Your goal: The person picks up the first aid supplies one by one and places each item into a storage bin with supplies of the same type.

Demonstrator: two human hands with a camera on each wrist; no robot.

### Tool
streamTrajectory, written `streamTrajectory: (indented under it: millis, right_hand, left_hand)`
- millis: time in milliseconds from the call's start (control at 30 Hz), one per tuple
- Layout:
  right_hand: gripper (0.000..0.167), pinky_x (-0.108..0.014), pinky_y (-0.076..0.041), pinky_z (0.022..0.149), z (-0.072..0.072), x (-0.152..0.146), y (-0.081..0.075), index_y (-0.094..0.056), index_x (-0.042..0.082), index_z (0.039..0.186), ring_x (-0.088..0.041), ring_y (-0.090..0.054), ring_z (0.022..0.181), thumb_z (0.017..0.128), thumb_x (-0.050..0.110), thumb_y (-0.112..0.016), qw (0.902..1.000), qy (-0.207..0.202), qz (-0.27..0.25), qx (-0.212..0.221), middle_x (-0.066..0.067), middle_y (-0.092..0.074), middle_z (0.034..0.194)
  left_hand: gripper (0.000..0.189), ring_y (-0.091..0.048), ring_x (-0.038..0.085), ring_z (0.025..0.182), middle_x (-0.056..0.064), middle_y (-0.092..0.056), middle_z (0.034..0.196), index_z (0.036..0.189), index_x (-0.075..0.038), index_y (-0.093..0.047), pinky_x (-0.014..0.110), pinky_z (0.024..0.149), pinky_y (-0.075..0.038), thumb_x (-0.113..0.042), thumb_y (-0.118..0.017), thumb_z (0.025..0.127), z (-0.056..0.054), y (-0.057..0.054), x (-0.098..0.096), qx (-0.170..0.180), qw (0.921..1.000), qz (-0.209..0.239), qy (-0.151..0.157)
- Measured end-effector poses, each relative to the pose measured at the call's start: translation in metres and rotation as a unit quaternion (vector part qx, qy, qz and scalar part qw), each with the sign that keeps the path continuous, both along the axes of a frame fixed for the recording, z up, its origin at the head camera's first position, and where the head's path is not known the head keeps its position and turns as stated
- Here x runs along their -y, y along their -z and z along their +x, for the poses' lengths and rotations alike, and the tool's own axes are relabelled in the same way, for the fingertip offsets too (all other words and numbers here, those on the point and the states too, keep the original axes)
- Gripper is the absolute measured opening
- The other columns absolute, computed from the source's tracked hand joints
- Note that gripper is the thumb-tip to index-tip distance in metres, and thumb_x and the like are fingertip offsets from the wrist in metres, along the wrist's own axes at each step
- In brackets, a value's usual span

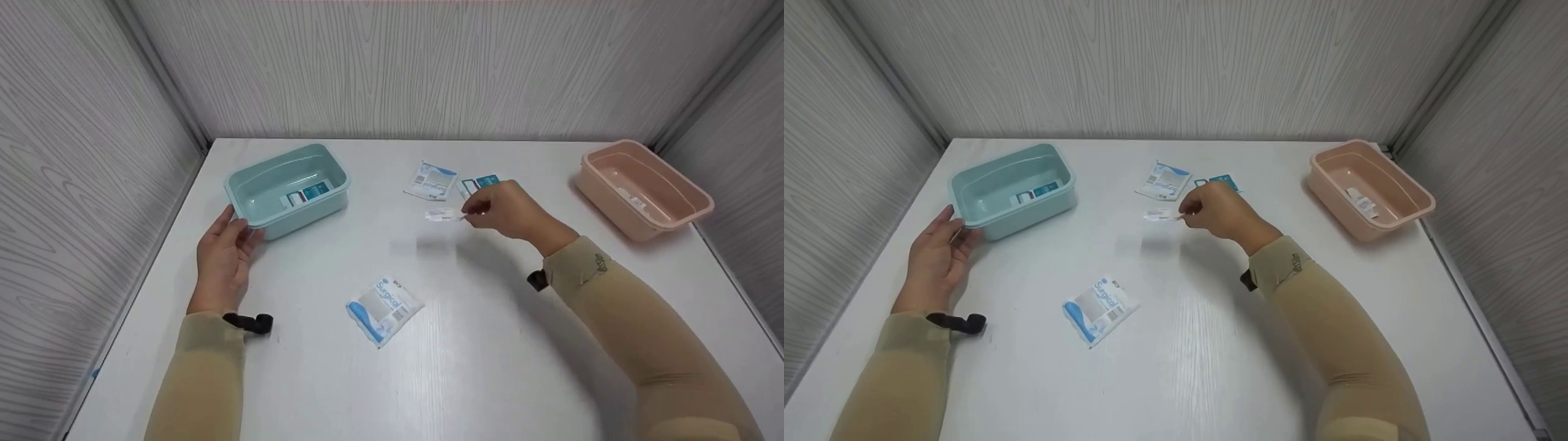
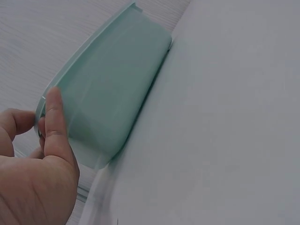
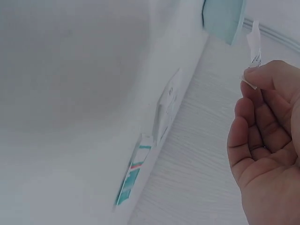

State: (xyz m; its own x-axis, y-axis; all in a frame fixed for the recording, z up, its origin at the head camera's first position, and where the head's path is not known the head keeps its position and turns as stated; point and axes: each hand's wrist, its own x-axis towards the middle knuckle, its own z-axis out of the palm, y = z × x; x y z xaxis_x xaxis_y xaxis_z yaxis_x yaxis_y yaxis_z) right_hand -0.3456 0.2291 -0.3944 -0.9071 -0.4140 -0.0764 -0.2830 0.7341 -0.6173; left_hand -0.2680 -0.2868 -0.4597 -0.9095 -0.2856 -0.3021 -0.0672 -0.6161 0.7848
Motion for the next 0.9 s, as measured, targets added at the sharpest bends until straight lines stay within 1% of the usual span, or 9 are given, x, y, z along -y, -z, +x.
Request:
streamTrajectory:
  millis: [100,133,233,333,400,500,600,767,900]
  right_hand:
    - [0.018,-0.022,-0.062,0.082,0.002,-0.011,-0.007,-0.088,0.009,0.119,-0.025,-0.072,0.103,0.102,0.007,-0.082,0.9998,0.015,-0.01,-0.002,-0.011,-0.084,0.118]
    - [0.018,-0.02,-0.061,0.081,0.003,-0.014,-0.009,-0.088,0.009,0.119,-0.026,-0.072,0.103,0.102,0.007,-0.082,0.9997,0.019,-0.013,-0.002,-0.012,-0.084,0.118]
    - [0.019,-0.016,-0.059,0.077,0.004,-0.027,-0.018,-0.088,0.01,0.12,-0.026,-0.071,0.102,0.102,0.009,-0.083,0.9992,0.036,-0.013,-0.009,-0.013,-0.084,0.121]
    - [0.019,-0.017,-0.058,0.076,0.003,-0.037,-0.027,-0.088,0.012,0.121,-0.027,-0.07,0.102,0.102,0.013,-0.083,0.9987,0.046,-0.005,-0.023,-0.013,-0.084,0.121]
    - [0.02,-0.018,-0.058,0.075,0.002,-0.042,-0.032,-0.088,0.013,0.121,-0.027,-0.07,0.101,0.103,0.016,-0.083,0.9983,0.052,0.001,-0.027,-0.013,-0.084,0.121]
    - [0.02,-0.019,-0.058,0.075,0.001,-0.048,-0.035,-0.087,0.014,0.122,-0.027,-0.068,0.099,0.103,0.019,-0.083,0.9978,0.06,0.01,-0.027,-0.012,-0.084,0.118]
    - [0.019,-0.02,-0.056,0.072,0.001,-0.055,-0.037,-0.087,0.014,0.121,-0.026,-0.067,0.096,0.103,0.02,-0.083,0.9971,0.064,0.02,-0.038,-0.012,-0.083,0.113]
    - [0.02,-0.022,-0.055,0.07,-0.001,-0.072,-0.039,-0.087,0.014,0.121,-0.026,-0.066,0.095,0.103,0.021,-0.082,0.9951,0.084,0.03,-0.042,-0.012,-0.082,0.111]
    - [0.02,-0.02,-0.053,0.069,-0.006,-0.09,-0.039,-0.086,0.011,0.121,-0.024,-0.066,0.094,0.104,0.02,-0.081,0.9924,0.102,0.029,-0.062,-0.014,-0.081,0.111]
  left_hand:
    - [0.069,-0.071,0.015,0.128,0.007,-0.054,0.156,0.174,-0.016,-0.043,0.025,0.101,-0.069,-0.005,-0.07,0.111,-0.002,-0.001,0.0,-0.002,1.0,-0.006,0.001]
    - [0.068,-0.071,0.015,0.127,0.007,-0.054,0.156,0.174,-0.016,-0.043,0.025,0.101,-0.069,-0.004,-0.068,0.112,-0.003,-0.002,-0.001,-0.002,0.9999,-0.01,0.003]
    - [0.07,-0.071,0.016,0.131,0.007,-0.054,0.156,0.175,-0.017,-0.041,0.025,0.103,-0.068,-0.004,-0.068,0.112,-0.005,-0.005,-0.002,0.003,0.9999,-0.005,0.013]
    - [0.071,-0.069,0.017,0.136,0.007,-0.052,0.158,0.176,-0.017,-0.039,0.025,0.104,-0.068,-0.004,-0.068,0.112,-0.005,-0.008,-0.001,0.008,0.9998,-0.005,0.018]
    - [0.072,-0.07,0.016,0.134,0.007,-0.052,0.159,0.177,-0.017,-0.038,0.025,0.104,-0.068,-0.004,-0.067,0.112,-0.005,-0.01,0.001,0.014,0.9997,-0.005,0.017]
    - [0.072,-0.071,0.015,0.132,0.007,-0.051,0.159,0.177,-0.018,-0.037,0.025,0.104,-0.068,-0.004,-0.065,0.113,-0.004,-0.009,0.004,0.019,0.9997,-0.008,0.014]
    - [0.071,-0.072,0.015,0.131,0.007,-0.052,0.158,0.178,-0.019,-0.036,0.026,0.103,-0.068,-0.003,-0.064,0.113,-0.003,-0.008,0.006,0.024,0.9996,-0.006,0.013]
    - [0.072,-0.069,0.016,0.136,0.006,-0.052,0.16,0.177,-0.022,-0.039,0.027,0.103,-0.069,-0.003,-0.066,0.113,-0.004,-0.008,0.006,0.037,0.9993,0.005,0.009]
    - [0.073,-0.069,0.016,0.138,0.006,-0.052,0.162,0.176,-0.024,-0.04,0.027,0.105,-0.068,-0.004,-0.068,0.112,-0.005,-0.008,0.005,0.035,0.9993,0.011,0.01]
